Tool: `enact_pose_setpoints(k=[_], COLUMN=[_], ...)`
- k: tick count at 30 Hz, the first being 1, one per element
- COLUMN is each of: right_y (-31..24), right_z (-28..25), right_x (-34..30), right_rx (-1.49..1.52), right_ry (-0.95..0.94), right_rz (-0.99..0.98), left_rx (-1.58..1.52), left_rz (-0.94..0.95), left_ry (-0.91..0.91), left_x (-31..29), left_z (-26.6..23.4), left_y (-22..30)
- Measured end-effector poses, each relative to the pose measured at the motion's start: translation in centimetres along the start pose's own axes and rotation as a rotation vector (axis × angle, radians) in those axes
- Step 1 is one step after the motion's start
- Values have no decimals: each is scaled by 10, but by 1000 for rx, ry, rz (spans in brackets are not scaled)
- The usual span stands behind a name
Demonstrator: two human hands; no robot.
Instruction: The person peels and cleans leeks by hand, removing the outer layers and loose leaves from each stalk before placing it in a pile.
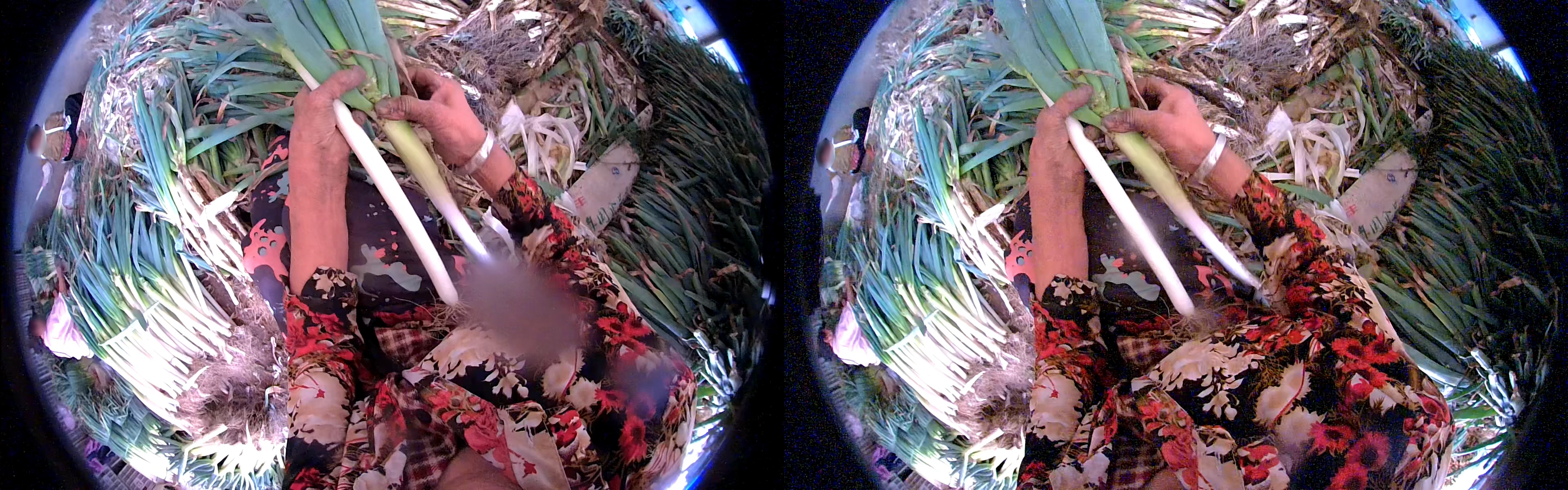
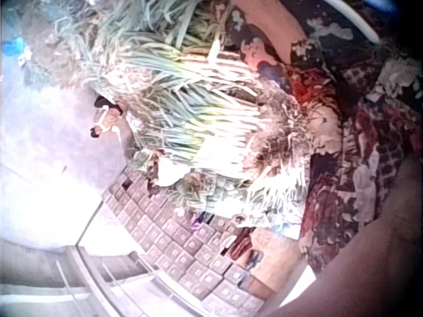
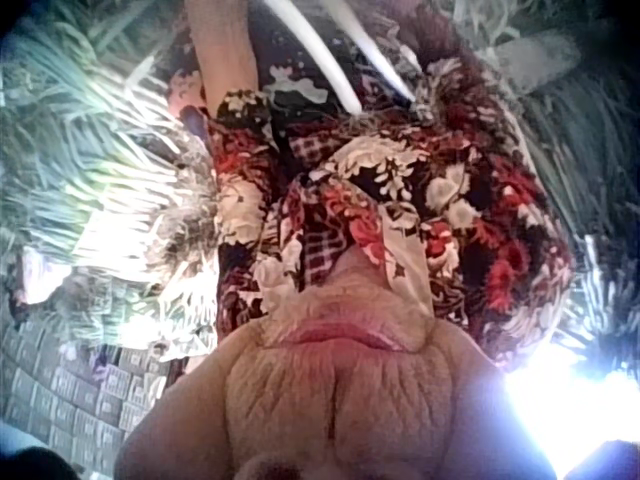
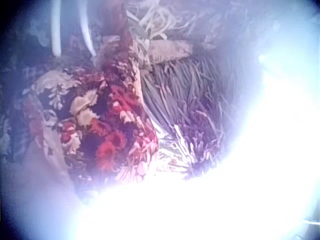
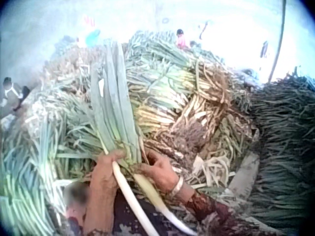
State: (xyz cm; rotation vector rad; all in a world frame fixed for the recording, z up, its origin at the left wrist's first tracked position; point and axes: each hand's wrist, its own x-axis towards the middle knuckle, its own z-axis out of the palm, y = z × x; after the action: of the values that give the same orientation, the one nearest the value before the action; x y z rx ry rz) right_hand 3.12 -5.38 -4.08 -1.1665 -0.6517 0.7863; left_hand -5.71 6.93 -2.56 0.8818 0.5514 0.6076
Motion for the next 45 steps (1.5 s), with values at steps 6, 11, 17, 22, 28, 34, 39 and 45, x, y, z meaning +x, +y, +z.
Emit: enact_pose_setpoints(k=[6, 11, 17, 22, 28, 34, 39, 45], right_y=[0, 1, -10, -10, 104, 22, 2, 11], right_z=[3, 2, -6, -18, -193, -101, -14, -7], right_x=[1, -8, -28, -67, -190, -125, -76, -73], right_rx=[27, -41, -46, -381, -1499, -438, -266, -1037], right_ry=[-26, 7, 107, 162, 263, 131, -178, 111], right_rz=[26, -94, -94, -124, 721, 363, 266, -187], left_rx=[-54, -95, -136, 23, -278, -253, -284, -210], left_rz=[-38, -43, -10, 5, 78, 56, 70, 144], left_ry=[-110, -127, -176, -23, -136, -163, -199, -180], left_x=[12, 6, -11, 1, 9, -1, 8, -6], left_z=[-16, -12, 12, -8, -28, -20, -27, -6], left_y=[-9, -13, -15, -4, -1, 1, -11, -3])
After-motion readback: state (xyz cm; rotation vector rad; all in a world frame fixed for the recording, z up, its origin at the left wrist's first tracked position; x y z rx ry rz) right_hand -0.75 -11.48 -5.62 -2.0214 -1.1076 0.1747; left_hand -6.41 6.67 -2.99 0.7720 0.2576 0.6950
